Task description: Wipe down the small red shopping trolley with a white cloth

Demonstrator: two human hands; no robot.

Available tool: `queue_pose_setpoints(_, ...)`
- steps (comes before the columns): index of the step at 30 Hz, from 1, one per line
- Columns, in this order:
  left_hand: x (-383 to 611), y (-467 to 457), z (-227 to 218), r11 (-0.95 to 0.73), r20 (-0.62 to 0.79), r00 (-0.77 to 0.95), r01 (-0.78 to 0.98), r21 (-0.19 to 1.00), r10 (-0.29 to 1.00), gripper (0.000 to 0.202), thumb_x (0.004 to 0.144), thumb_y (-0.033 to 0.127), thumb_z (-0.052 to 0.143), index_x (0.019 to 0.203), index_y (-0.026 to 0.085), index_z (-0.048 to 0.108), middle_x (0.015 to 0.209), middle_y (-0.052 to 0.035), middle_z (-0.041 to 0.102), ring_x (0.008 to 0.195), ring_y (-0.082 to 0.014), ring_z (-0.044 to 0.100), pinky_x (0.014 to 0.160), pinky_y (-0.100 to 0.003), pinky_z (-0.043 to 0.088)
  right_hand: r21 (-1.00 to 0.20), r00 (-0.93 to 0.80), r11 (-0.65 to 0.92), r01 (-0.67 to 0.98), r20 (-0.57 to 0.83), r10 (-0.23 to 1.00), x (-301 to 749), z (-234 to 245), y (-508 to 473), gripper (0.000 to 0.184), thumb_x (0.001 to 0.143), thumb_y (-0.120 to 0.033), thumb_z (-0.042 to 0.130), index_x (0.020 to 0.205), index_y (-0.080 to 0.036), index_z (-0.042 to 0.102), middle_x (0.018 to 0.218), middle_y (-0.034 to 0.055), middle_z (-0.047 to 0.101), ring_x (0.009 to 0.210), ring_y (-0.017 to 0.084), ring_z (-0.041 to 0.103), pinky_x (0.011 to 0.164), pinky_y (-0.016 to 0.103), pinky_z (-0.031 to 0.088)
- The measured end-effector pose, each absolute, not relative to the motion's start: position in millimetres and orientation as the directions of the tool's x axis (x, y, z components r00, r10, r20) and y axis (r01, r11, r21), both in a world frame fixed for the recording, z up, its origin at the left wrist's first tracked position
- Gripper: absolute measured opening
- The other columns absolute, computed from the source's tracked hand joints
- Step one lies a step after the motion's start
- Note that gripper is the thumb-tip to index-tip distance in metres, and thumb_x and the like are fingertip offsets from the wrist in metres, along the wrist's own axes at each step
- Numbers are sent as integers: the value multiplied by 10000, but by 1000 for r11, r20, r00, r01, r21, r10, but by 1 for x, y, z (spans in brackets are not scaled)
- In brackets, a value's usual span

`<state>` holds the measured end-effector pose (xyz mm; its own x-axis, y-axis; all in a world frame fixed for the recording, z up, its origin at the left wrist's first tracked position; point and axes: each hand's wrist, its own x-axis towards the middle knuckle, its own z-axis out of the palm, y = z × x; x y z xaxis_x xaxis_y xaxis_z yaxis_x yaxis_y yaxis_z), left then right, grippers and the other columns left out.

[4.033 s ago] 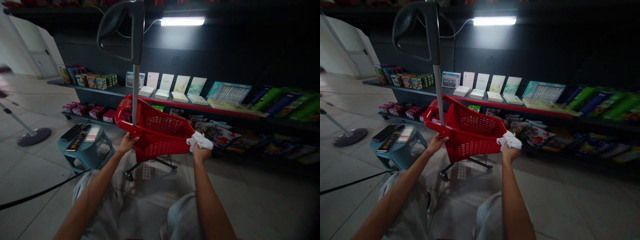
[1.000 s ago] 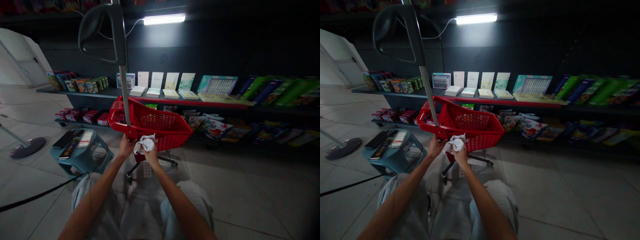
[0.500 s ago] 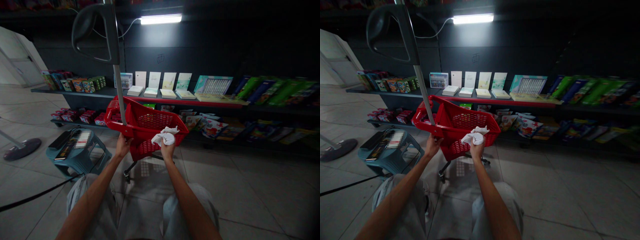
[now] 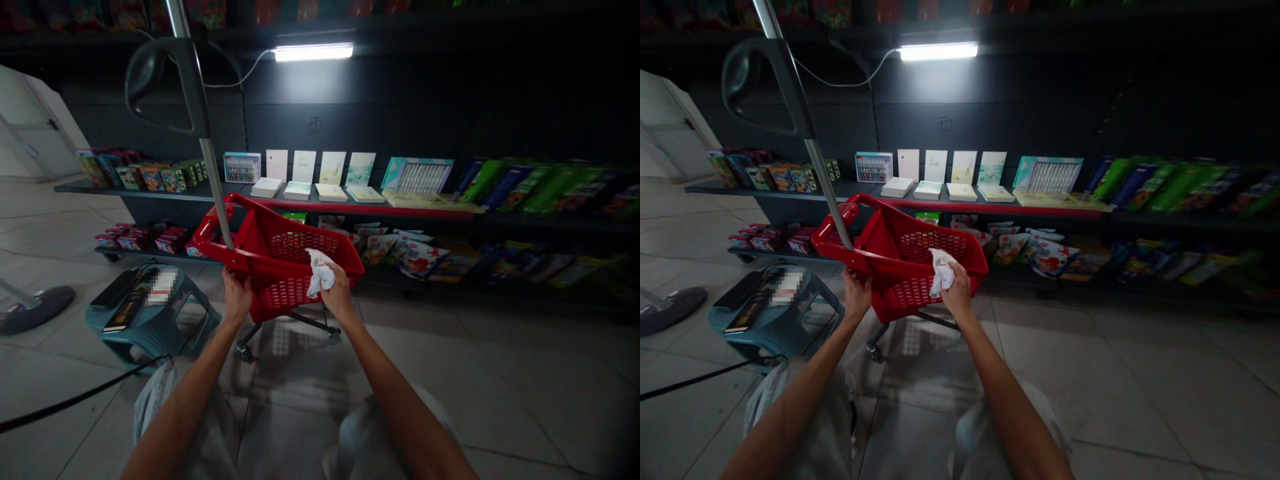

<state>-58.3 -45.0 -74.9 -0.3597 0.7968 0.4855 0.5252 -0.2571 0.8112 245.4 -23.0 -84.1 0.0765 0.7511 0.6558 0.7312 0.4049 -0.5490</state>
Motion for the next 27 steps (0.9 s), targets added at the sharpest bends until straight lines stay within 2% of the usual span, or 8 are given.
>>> queue_pose_setpoints(4, -48, -58, -58, -209, 562, -418, 638, 741, 714, 896, 871, 201, 664, 1596, 105, 146, 1634, -286, 252, 1555, -381, 309, 1275, -600, 312, -461, 20, 331, 824, 607, 795, 241, -82, -12, 434, 868, -189, 591, 1293, -120, 647, 1340, 173, 675, 1294, 288, 580, 1112, 430, 406)
queue_pose_setpoints(7, -42, -67, -43, -310, 698, -245, 763, 567, 673, 767, 867, 160, 652, 1556, 165, 317, 1677, -211, 252, 1624, -366, 128, 1314, -646, 170, -409, -4, 310, 858, 599, 801, 234, -72, -14, 428, 863, -174, 616, 1288, -145, 658, 1326, 150, 697, 1286, 286, 583, 1073, 418, 367)
queue_pose_setpoints(10, -41, -67, -28, -478, 712, 80, 792, 379, 697, 493, 884, 137, 616, 1364, 237, 575, 1582, -119, 463, 1606, -321, 231, 1329, -634, 134, -386, 2, 279, 879, 590, 808, 226, -63, -17, 386, 862, -152, 613, 1240, -171, 686, 1278, 134, 727, 1242, 292, 594, 1040, 427, 322)
queue_pose_setpoints(12, -42, -58, -17, -511, 702, 170, 802, 309, 692, 411, 896, 146, 605, 1295, 239, 634, 1503, -107, 551, 1586, -309, 286, 1334, -621, 119, -385, 9, 268, 883, 585, 811, 222, -60, -16, 366, 859, -141, 606, 1211, -172, 700, 1250, 139, 739, 1210, 293, 599, 1023, 429, 306)
queue_pose_setpoints(16, -41, -25, 10, -423, 644, 181, 873, 243, 743, 322, 953, 268, 587, 1256, 213, 679, 1324, -128, 676, 1437, -317, 495, 1316, -598, 145, -396, 0, 278, 875, 575, 818, 218, -58, -12, 361, 862, -150, 607, 1209, -167, 707, 1249, 144, 741, 1205, 291, 594, 1017, 426, 286)
queue_pose_setpoints(20, -37, 16, 38, -189, 399, 150, 980, 60, 904, 492, 1029, 463, 423, 999, 129, 783, 1001, -202, 766, 1106, -352, 698, 1118, -550, 402, -440, 16, 288, 850, 569, 822, 215, -55, -11, 323, 906, -188, 597, 1208, -188, 713, 1255, 121, 743, 1198, 274, 607, 1008, 417, 280)
queue_pose_setpoints(24, -35, 48, 51, -52, 211, 69, 995, -84, 975, 528, 999, 423, 411, 998, 88, 818, 1041, -251, 776, 1046, -364, 732, 926, -448, 487, -467, 48, 277, 840, 573, 818, 211, -57, -10, 278, 922, -249, 628, 1175, -197, 729, 1222, 115, 755, 1154, 277, 622, 999, 421, 274)
queue_pose_setpoints(27, -37, 64, 51, -75, 145, 88, 993, -95, 986, 465, 950, 414, 482, 1039, 116, 827, 1079, -241, 780, 1085, -365, 725, 925, -424, 489, -477, 68, 271, 836, 580, 812, 208, -60, -8, 279, 936, -250, 623, 1189, -198, 728, 1204, 115, 760, 1139, 280, 627, 993, 427, 269)
